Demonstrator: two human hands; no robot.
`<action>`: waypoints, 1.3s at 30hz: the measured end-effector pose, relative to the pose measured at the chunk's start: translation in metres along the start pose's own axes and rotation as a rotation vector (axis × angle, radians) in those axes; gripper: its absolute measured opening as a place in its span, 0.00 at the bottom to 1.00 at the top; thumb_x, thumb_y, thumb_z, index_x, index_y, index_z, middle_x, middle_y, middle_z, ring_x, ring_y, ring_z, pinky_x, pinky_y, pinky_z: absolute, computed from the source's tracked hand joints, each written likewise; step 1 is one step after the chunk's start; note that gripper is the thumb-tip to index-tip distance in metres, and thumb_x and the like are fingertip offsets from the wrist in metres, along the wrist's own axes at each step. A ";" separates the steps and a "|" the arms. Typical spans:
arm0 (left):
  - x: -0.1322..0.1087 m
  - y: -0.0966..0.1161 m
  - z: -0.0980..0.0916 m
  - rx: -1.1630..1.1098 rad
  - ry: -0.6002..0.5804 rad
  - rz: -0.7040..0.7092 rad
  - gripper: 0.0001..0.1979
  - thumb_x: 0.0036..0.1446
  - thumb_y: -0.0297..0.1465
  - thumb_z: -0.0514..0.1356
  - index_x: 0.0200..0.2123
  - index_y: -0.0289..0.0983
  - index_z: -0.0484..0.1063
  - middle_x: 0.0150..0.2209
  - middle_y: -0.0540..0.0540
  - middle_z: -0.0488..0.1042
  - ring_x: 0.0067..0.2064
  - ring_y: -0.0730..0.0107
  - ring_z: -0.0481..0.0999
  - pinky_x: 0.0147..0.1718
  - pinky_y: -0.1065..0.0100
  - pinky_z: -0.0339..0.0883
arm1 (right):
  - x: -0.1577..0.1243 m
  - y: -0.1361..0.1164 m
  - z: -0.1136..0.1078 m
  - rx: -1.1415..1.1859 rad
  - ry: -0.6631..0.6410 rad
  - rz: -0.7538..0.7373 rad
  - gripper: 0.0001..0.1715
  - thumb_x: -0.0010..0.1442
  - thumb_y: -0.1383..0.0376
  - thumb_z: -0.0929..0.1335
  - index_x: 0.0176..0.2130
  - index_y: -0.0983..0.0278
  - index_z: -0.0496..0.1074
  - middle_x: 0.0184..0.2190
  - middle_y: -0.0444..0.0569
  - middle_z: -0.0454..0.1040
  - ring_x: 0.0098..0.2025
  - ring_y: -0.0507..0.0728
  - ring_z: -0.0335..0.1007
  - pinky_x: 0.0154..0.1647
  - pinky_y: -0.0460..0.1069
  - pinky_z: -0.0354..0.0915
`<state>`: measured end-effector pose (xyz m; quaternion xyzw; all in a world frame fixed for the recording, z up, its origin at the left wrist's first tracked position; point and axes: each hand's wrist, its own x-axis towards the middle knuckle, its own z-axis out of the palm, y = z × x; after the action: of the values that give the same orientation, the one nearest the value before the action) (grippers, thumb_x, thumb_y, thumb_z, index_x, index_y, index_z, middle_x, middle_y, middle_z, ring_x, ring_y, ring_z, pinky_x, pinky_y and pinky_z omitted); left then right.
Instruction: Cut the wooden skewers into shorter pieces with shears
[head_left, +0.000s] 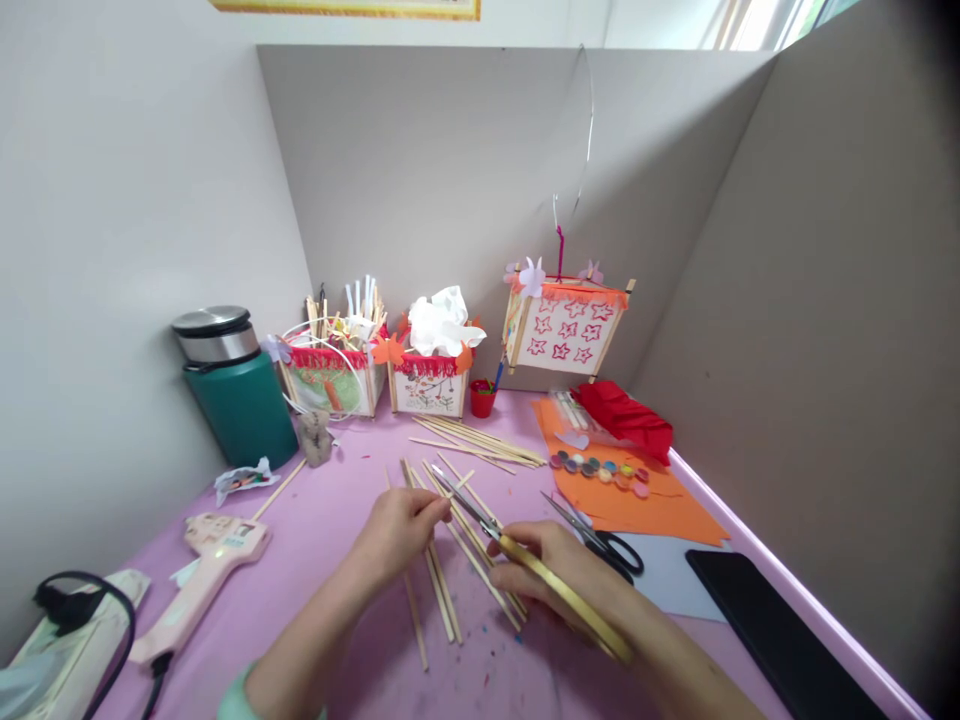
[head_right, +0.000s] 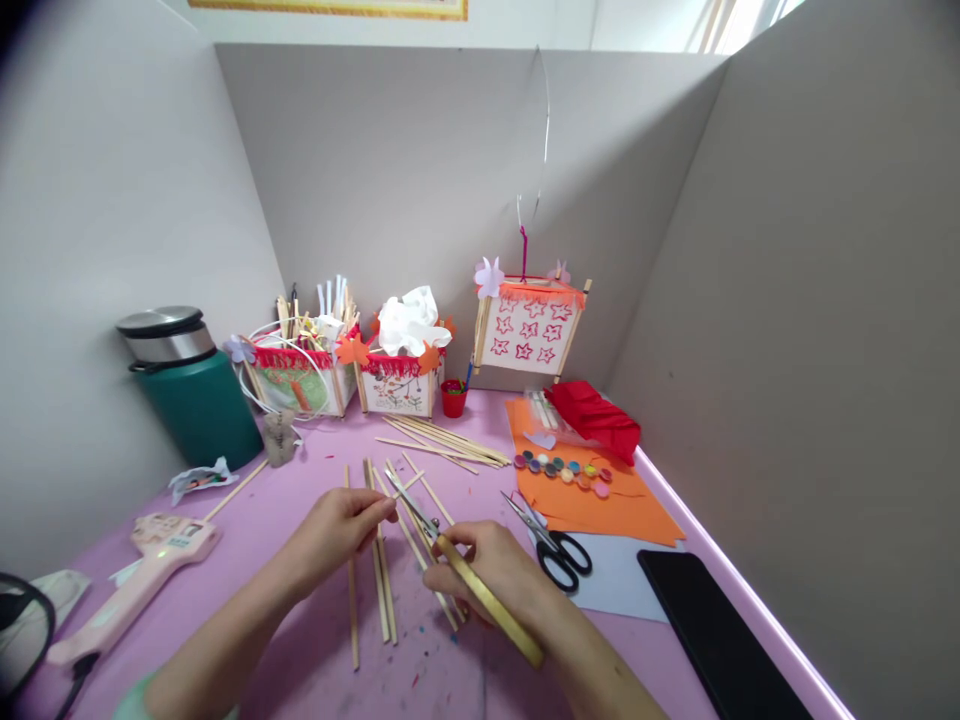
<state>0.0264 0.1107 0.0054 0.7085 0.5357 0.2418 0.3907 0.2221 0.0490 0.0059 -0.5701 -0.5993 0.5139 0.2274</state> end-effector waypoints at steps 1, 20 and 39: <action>0.001 -0.002 -0.002 -0.103 -0.065 -0.065 0.19 0.54 0.43 0.52 0.26 0.35 0.72 0.12 0.56 0.57 0.15 0.79 0.53 0.17 0.73 0.46 | 0.000 0.000 0.000 0.005 -0.010 -0.003 0.13 0.52 0.60 0.67 0.37 0.65 0.71 0.17 0.38 0.62 0.14 0.46 0.53 0.13 0.41 0.48; -0.003 -0.006 0.025 0.496 0.282 0.189 0.16 0.62 0.34 0.46 0.28 0.37 0.68 0.26 0.46 0.74 0.29 0.68 0.71 0.28 0.70 0.52 | -0.001 -0.006 0.003 -0.048 0.047 0.006 0.09 0.52 0.62 0.66 0.33 0.66 0.70 0.17 0.38 0.61 0.16 0.46 0.53 0.15 0.41 0.48; 0.003 -0.006 0.012 0.138 0.104 0.072 0.19 0.59 0.40 0.48 0.27 0.36 0.72 0.19 0.49 0.68 0.22 0.73 0.66 0.25 0.71 0.53 | 0.002 0.000 0.001 0.017 0.002 0.017 0.11 0.51 0.61 0.68 0.34 0.65 0.70 0.15 0.37 0.59 0.15 0.46 0.51 0.14 0.41 0.47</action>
<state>0.0332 0.1110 -0.0071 0.7391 0.5447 0.2547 0.3037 0.2209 0.0504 0.0055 -0.5736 -0.5898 0.5205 0.2285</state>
